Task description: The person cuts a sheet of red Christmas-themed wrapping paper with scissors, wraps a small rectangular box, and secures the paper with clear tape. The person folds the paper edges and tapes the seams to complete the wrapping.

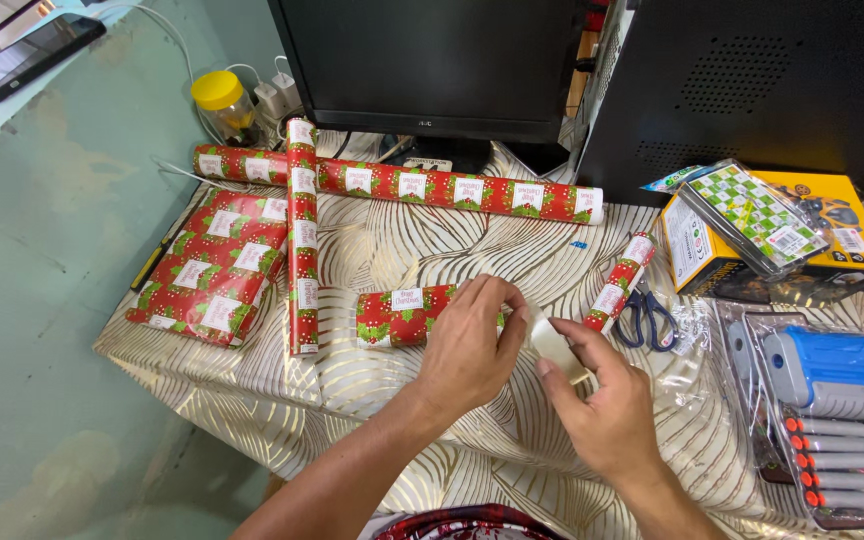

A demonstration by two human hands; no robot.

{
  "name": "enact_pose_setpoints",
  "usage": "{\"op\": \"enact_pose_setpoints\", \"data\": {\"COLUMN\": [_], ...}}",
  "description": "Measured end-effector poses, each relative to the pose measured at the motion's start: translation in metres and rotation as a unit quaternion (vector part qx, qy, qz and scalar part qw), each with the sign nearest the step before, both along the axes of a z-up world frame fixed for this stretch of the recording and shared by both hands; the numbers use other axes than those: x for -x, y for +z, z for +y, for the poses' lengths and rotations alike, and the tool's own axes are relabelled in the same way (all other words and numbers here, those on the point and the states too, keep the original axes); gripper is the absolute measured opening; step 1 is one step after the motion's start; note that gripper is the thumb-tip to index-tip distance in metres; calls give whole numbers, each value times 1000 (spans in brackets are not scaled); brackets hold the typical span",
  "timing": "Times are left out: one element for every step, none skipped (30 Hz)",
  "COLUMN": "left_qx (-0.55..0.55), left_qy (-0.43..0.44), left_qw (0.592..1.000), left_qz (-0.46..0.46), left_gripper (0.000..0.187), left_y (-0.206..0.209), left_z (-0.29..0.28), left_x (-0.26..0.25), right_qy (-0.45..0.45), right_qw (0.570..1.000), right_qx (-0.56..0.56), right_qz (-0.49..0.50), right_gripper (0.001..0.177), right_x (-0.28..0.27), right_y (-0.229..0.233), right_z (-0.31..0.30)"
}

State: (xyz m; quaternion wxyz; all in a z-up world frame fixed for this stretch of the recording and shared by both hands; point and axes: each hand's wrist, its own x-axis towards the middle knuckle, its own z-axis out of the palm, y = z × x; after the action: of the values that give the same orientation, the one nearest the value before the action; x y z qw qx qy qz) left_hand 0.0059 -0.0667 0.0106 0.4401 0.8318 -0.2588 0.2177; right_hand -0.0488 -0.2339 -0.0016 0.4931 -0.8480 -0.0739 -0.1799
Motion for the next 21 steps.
{"op": "enact_pose_setpoints", "data": {"left_qx": [7, 14, 21, 29, 36, 44, 40, 37, 34, 20, 7, -7, -11, -16, -21, -14, -6, 2, 11, 21, 30], "left_qy": [-3, -7, -11, -17, -23, -29, -30, -32, -34, -33, -33, -34, -36, -38, -40, -50, -61, -71, -88, -103, -117], "left_qw": [1000, 1000, 999, 999, 999, 998, 998, 997, 997, 996, 996, 995, 995, 994, 994, 995, 995, 994, 993, 992, 990], "left_qz": [8, 16, 24, 26, 28, 29, 42, 53, 64, 76, 87, 98, 97, 97, 97, 91, 85, 78, 74, 71, 68], "left_gripper": [12, 13, 13, 13, 13, 12, 12, 12, 12, 13, 13, 14, 13, 13, 12, 12, 13, 13, 13, 13, 13], "left_y": [-2, -4, -6, -8, -9, -10, -10, -10, -10, -10, -10, -10, -10, -11, -11, -10, -9, -7, -6, -5, -5], "left_z": [-2, -5, -7, -9, -10, -11, -12, -13, -14, -15, -17, -19, -20, -21, -21, -21, -20, -19, -17, -15, -12], "left_x": [-3, -4, -6, -8, -11, -12, -13, -15, -16, -17, -18, -19, -21, -23, -24, -27, -31, -35, -39, -43, -46], "right_qy": [-2, -4, -7, -11, -14, -18, -11, -5, 1, -10, -22, -35, -39, -44, -50, -32, -15, 4, -32, -66, -99], "right_qw": [998, 993, 984, 985, 987, 989, 987, 986, 984, 983, 981, 979, 979, 978, 978, 985, 991, 995, 996, 996, 995], "right_qx": [-38, -75, -113, -104, -96, -87, -106, -125, -143, -136, -128, -120, -120, -120, -120, -107, -93, -78, -60, -42, -24], "right_qz": [47, 94, 141, 134, 127, 120, 118, 114, 110, 126, 143, 159, 160, 162, 164, 131, 99, 66, 50, 35, 21], "right_gripper": [44, 45, 45, 43, 42, 40, 39, 39, 38, 38, 37, 37, 37, 37, 37, 34, 32, 30, 26, 23, 20], "right_x": [-2, -4, -6, -8, -9, -10, -11, -13, -14, -14, -15, -16, -18, -20, -22, -22, -22, -22, -22, -21, -21], "right_y": [-1, -2, -3, -4, -3, -3, -4, -3, -3, -3, -3, -4, -6, -9, -12, -14, -16, -18, -19, -20, -21], "right_z": [2, 5, 6, 5, 4, 3, 3, 3, 3, 3, 3, 3, 2, 2, 1, -2, -8, -15, -24, -35, -45]}}
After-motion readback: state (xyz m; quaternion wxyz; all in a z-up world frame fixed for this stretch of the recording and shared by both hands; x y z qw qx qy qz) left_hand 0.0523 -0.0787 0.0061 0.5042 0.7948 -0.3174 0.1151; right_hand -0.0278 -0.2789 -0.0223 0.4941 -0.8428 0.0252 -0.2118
